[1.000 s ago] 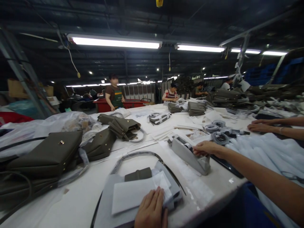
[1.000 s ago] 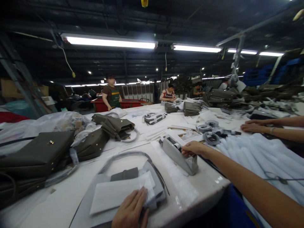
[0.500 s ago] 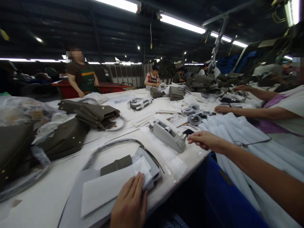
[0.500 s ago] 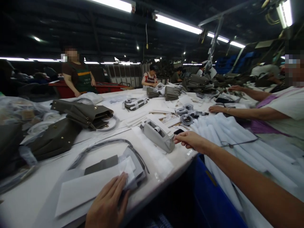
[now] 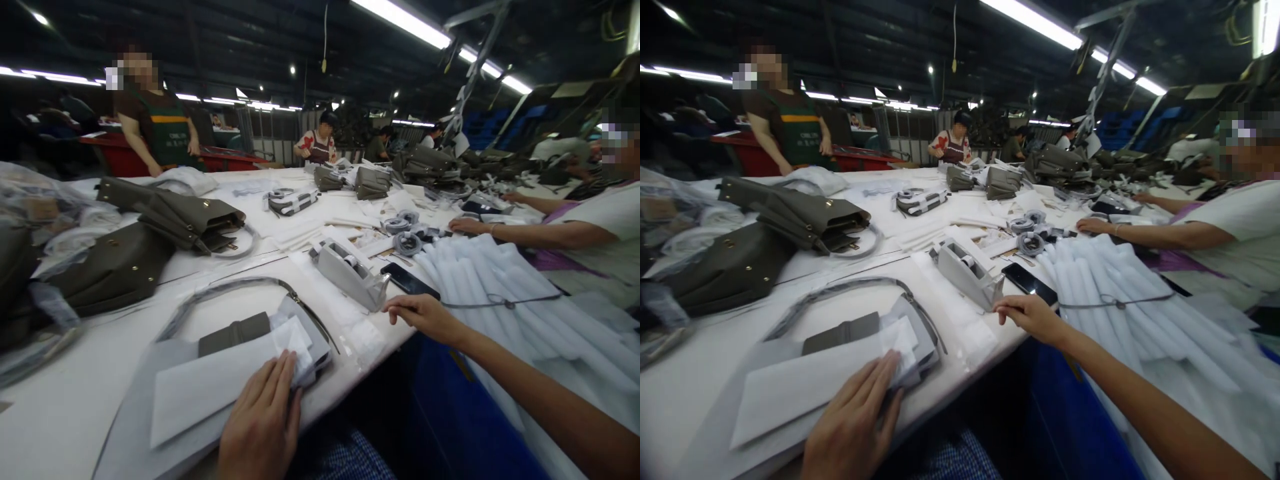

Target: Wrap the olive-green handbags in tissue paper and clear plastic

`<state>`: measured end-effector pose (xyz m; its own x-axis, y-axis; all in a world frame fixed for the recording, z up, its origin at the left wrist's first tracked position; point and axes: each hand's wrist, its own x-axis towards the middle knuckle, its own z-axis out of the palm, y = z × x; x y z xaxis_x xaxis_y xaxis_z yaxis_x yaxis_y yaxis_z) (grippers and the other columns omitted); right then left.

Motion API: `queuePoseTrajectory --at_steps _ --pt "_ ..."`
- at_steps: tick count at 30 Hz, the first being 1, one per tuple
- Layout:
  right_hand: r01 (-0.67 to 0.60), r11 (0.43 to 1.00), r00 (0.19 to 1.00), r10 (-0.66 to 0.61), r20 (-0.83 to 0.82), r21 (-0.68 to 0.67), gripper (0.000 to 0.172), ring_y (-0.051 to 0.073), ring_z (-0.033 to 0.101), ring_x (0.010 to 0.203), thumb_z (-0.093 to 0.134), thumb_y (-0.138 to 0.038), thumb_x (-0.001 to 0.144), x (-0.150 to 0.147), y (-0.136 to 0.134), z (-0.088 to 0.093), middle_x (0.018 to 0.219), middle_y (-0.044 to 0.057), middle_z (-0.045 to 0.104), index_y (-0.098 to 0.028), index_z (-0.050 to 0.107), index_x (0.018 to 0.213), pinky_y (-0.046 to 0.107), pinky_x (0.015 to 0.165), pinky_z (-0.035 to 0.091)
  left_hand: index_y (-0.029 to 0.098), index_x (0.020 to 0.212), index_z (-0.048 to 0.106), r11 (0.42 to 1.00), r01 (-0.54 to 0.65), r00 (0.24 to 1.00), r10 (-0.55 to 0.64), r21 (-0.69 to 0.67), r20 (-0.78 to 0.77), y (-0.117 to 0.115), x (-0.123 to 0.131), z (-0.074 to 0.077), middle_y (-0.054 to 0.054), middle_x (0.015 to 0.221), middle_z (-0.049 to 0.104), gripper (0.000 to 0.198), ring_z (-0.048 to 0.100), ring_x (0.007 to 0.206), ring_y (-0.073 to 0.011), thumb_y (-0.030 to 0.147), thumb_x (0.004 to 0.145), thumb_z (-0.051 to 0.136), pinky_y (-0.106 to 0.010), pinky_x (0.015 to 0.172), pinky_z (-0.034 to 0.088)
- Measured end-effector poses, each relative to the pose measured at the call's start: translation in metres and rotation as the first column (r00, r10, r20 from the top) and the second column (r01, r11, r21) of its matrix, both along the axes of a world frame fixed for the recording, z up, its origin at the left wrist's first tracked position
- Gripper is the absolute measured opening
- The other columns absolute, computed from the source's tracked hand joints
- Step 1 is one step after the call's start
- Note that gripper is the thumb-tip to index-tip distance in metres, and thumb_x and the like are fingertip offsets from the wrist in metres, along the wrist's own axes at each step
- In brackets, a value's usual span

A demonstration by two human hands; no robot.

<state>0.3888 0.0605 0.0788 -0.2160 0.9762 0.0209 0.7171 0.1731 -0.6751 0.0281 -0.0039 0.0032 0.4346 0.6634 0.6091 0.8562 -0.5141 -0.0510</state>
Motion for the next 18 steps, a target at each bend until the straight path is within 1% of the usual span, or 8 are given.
queuePoseTrajectory --at_steps 2,4,6,9,11,13,15,18 --pt "-0.192 0.981 0.979 0.189 0.078 0.024 0.037 0.013 0.061 0.068 0.049 -0.044 0.095 -0.026 -0.002 0.018 0.079 0.004 0.073 -0.018 0.074 0.102 0.024 0.067 0.043 0.012 0.14 0.048 0.999 -0.016 1.0 0.017 -0.044 0.025 -0.003 0.002 0.004 -0.004 0.132 0.063 0.049 0.06 0.114 -0.0244 0.024 0.092 0.051 -0.039 0.096 0.052" --pt "-0.371 0.929 0.923 0.37 0.105 -0.008 0.035 0.013 0.065 0.071 0.048 -0.038 0.097 -0.056 0.002 0.034 0.08 0.002 0.074 -0.02 0.068 0.119 0.023 0.072 0.045 0.011 0.138 0.049 0.997 -0.025 0.998 0.029 -0.078 0.056 -0.005 0.004 0.007 -0.006 0.13 0.065 0.047 0.061 0.113 -0.0244 0.023 0.092 0.051 -0.038 0.096 0.052" --pt "-0.528 0.847 0.84 0.531 0.109 -0.059 0.039 0.013 0.067 0.073 0.048 -0.032 0.098 -0.089 0.012 0.045 0.082 0.001 0.075 -0.022 0.058 0.134 0.022 0.075 0.045 0.01 0.134 0.052 0.995 -0.024 0.996 0.032 -0.094 0.085 -0.006 0.005 0.01 -0.007 0.127 0.066 0.043 0.061 0.112 -0.0247 0.021 0.092 0.05 -0.038 0.096 0.053" --pt "-0.689 0.713 0.693 0.7 0.17 -0.13 0.046 0.013 0.067 0.075 0.049 -0.024 0.096 -0.135 0.034 0.055 0.081 -0.001 0.075 -0.026 0.047 0.143 0.021 0.073 0.044 0.01 0.13 0.055 0.995 -0.024 0.992 0.036 -0.102 0.121 -0.007 0.007 0.011 -0.008 0.126 0.067 0.039 0.062 0.113 -0.0253 0.02 0.092 0.049 -0.039 0.096 0.053" --pt "-0.742 0.649 0.602 0.756 0.258 -0.167 0.053 0.014 0.066 0.069 0.054 -0.026 0.094 -0.162 0.051 0.057 0.075 -0.002 0.073 -0.027 0.042 0.145 0.022 0.065 0.04 0.011 0.129 0.056 0.994 -0.021 0.99 0.036 -0.111 0.135 -0.007 0.007 0.011 -0.008 0.128 0.066 0.039 0.061 0.114 -0.0256 0.019 0.092 0.048 -0.04 0.097 0.053" --pt "-0.774 0.602 0.517 0.78 0.352 -0.198 0.058 0.015 0.063 0.064 0.06 -0.03 0.089 -0.185 0.068 0.054 0.072 -0.002 0.071 -0.026 0.043 0.145 0.022 0.059 0.036 0.011 0.128 0.056 0.993 -0.017 0.989 0.034 -0.115 0.147 -0.007 0.007 0.01 -0.008 0.128 0.065 0.039 0.061 0.114 -0.0257 0.018 0.091 0.048 -0.04 0.097 0.053" --pt "-0.798 0.555 0.428 0.795 0.429 -0.233 0.062 0.015 0.061 0.062 0.063 -0.031 0.086 -0.203 0.084 0.048 0.072 -0.001 0.071 -0.026 0.044 0.145 0.023 0.055 0.032 0.01 0.128 0.057 0.993 -0.012 0.987 0.031 -0.115 0.159 -0.007 0.007 0.009 -0.008 0.129 0.065 0.039 0.061 0.114 -0.0257 0.018 0.091 0.048 -0.04 0.097 0.054" --pt "-0.838 0.464 0.284 0.819 0.499 -0.287 0.069 0.017 0.06 0.063 0.066 -0.029 0.083 -0.221 0.101 0.037 0.07 -0.001 0.07 -0.03 0.04 0.147 0.025 0.055 0.03 0.011 0.128 0.057 0.993 -0.009 0.984 0.029 -0.115 0.175 -0.007 0.007 0.006 -0.007 0.131 0.064 0.039 0.061 0.115 -0.0251 0.018 0.091 0.046 -0.04 0.096 0.054"
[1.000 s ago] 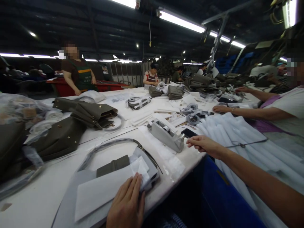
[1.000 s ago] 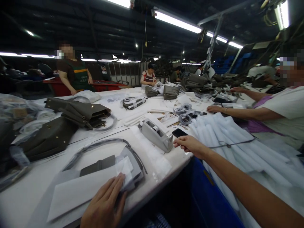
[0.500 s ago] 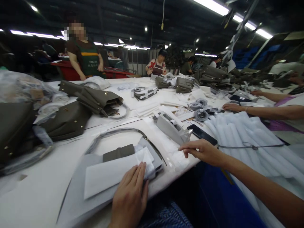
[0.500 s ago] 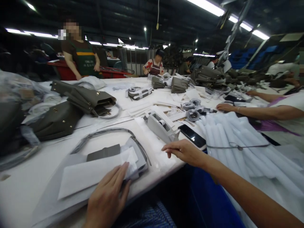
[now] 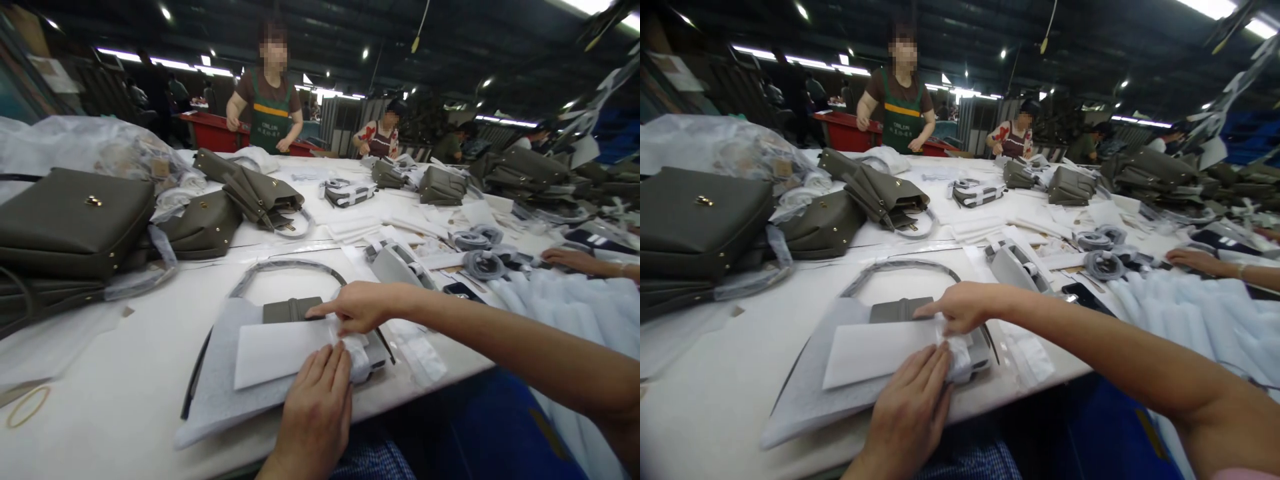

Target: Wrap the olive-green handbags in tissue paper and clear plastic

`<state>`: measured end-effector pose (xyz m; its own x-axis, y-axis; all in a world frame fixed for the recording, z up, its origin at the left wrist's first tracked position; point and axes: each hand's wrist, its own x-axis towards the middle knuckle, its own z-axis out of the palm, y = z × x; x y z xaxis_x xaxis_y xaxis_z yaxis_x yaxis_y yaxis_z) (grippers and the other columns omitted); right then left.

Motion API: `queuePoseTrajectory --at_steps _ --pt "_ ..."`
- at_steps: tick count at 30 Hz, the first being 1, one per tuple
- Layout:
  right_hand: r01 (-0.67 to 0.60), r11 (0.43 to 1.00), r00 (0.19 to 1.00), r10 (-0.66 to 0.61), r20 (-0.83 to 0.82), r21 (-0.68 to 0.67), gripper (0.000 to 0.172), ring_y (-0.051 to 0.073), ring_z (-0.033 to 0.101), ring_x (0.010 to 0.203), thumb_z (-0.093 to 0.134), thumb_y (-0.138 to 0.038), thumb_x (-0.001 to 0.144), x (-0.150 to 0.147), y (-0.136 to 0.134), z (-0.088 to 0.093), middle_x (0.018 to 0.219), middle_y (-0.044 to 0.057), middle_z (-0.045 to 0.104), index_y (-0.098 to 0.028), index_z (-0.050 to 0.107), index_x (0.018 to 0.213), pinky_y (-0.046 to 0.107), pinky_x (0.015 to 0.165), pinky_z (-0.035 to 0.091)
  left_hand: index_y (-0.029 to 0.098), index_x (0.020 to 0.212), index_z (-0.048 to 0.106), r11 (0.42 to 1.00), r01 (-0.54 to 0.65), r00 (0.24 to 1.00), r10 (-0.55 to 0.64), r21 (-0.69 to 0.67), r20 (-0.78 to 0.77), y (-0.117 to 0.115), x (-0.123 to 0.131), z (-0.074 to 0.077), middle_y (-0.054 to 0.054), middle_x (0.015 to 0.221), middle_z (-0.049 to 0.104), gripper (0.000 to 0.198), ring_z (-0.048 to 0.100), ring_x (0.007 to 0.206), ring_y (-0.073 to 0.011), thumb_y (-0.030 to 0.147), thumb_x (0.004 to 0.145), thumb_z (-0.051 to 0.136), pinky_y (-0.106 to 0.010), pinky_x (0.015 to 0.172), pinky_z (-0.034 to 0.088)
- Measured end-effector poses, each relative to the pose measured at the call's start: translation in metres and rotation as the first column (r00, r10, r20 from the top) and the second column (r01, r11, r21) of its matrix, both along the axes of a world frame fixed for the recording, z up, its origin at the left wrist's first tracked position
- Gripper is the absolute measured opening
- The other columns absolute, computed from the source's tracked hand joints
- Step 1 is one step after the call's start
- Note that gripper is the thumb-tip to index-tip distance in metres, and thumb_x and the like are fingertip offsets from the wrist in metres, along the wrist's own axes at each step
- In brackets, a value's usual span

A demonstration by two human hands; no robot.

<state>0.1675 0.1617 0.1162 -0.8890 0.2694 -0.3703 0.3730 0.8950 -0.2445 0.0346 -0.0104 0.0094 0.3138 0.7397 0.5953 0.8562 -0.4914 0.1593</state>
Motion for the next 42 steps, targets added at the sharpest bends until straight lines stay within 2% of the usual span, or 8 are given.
queuePoseTrajectory --at_steps 10,16,23,26,30,35,39,42 --pt "-0.18 0.955 0.983 0.163 0.09 0.235 0.078 0.019 0.059 0.059 0.073 -0.055 0.078 -0.02 0.027 -0.019 0.067 0.003 0.069 -0.03 0.042 0.145 0.026 0.056 0.026 0.013 0.125 0.06 1.0 -0.008 1.0 0.007 0.027 0.026 0.003 -0.002 -0.003 -0.005 0.131 0.064 0.037 0.062 0.115 -0.0227 0.019 0.092 0.044 -0.037 0.096 0.053" --pt "0.095 0.993 0.994 -0.099 0.048 0.075 0.087 0.019 0.06 0.064 0.078 -0.066 0.063 -0.02 0.053 -0.039 0.071 -0.001 0.067 -0.026 0.05 0.134 0.024 0.059 0.03 0.012 0.126 0.06 0.999 -0.019 1.0 0.018 0.034 0.014 0.001 -0.001 -0.004 -0.006 0.132 0.063 0.037 0.062 0.115 -0.023 0.019 0.092 0.045 -0.037 0.096 0.054" --pt "0.401 0.916 0.912 -0.402 -0.08 -0.019 0.035 0.019 0.063 0.075 0.074 -0.045 0.078 -0.012 0.076 -0.038 0.08 0.003 0.07 -0.018 0.07 0.1 0.025 0.063 0.038 0.012 0.127 0.058 0.999 -0.002 1.0 0.003 0.043 -0.009 0.001 -0.001 0.0 -0.006 0.131 0.064 0.039 0.063 0.113 -0.0233 0.018 0.091 0.045 -0.038 0.094 0.056" --pt "0.424 0.903 0.888 -0.429 -0.165 -0.065 0.045 0.02 0.065 0.089 0.066 -0.047 0.084 -0.001 0.061 -0.035 0.099 0.005 0.072 -0.019 0.063 0.119 0.025 0.073 0.043 0.012 0.127 0.058 0.999 0.004 1.0 -0.003 0.052 -0.016 0.001 -0.002 0.0 -0.006 0.131 0.064 0.04 0.063 0.114 -0.0231 0.017 0.09 0.046 -0.037 0.094 0.056" --pt "0.404 0.874 0.882 -0.45 -0.138 -0.27 0.072 0.024 0.065 0.102 0.08 -0.052 0.065 0.009 0.041 -0.047 0.114 0.007 0.07 -0.021 0.059 0.126 0.028 0.086 0.046 0.012 0.127 0.058 0.998 0.0 1.0 0.001 0.057 -0.021 0.001 -0.002 -0.001 -0.006 0.132 0.063 0.04 0.063 0.114 -0.0235 0.018 0.089 0.047 -0.038 0.094 0.056" --pt "0.473 0.763 0.84 -0.542 -0.038 -0.441 0.051 0.018 0.068 0.085 0.081 -0.043 0.064 0.0 0.055 -0.069 0.094 0.003 0.074 -0.016 0.069 0.106 0.024 0.072 0.05 0.014 0.127 0.058 0.999 0.001 1.0 -0.001 0.035 -0.014 0.001 -0.001 0.0 -0.005 0.131 0.064 0.04 0.064 0.112 -0.0239 0.018 0.088 0.047 -0.039 0.093 0.057" --pt "0.495 0.77 0.832 -0.553 -0.034 -0.402 0.032 0.018 0.067 0.073 0.078 -0.035 0.067 -0.008 0.066 -0.066 0.079 0.002 0.075 -0.015 0.074 0.092 0.023 0.062 0.05 0.015 0.126 0.059 1.0 0.004 1.0 -0.004 0.025 -0.009 -0.001 -0.001 0.003 -0.006 0.129 0.065 0.04 0.064 0.11 -0.0246 0.018 0.088 0.048 -0.039 0.093 0.057" --pt "0.525 0.8 0.801 -0.58 -0.148 -0.291 0.023 0.023 0.069 0.082 0.068 -0.033 0.079 -0.007 0.049 -0.052 0.086 0.006 0.076 -0.016 0.076 0.092 0.03 0.073 0.052 0.015 0.126 0.06 0.996 0.001 1.0 -0.001 0.085 0.003 0.001 -0.001 -0.002 -0.006 0.128 0.066 0.04 0.065 0.108 -0.0242 0.022 0.088 0.05 -0.038 0.091 0.058"
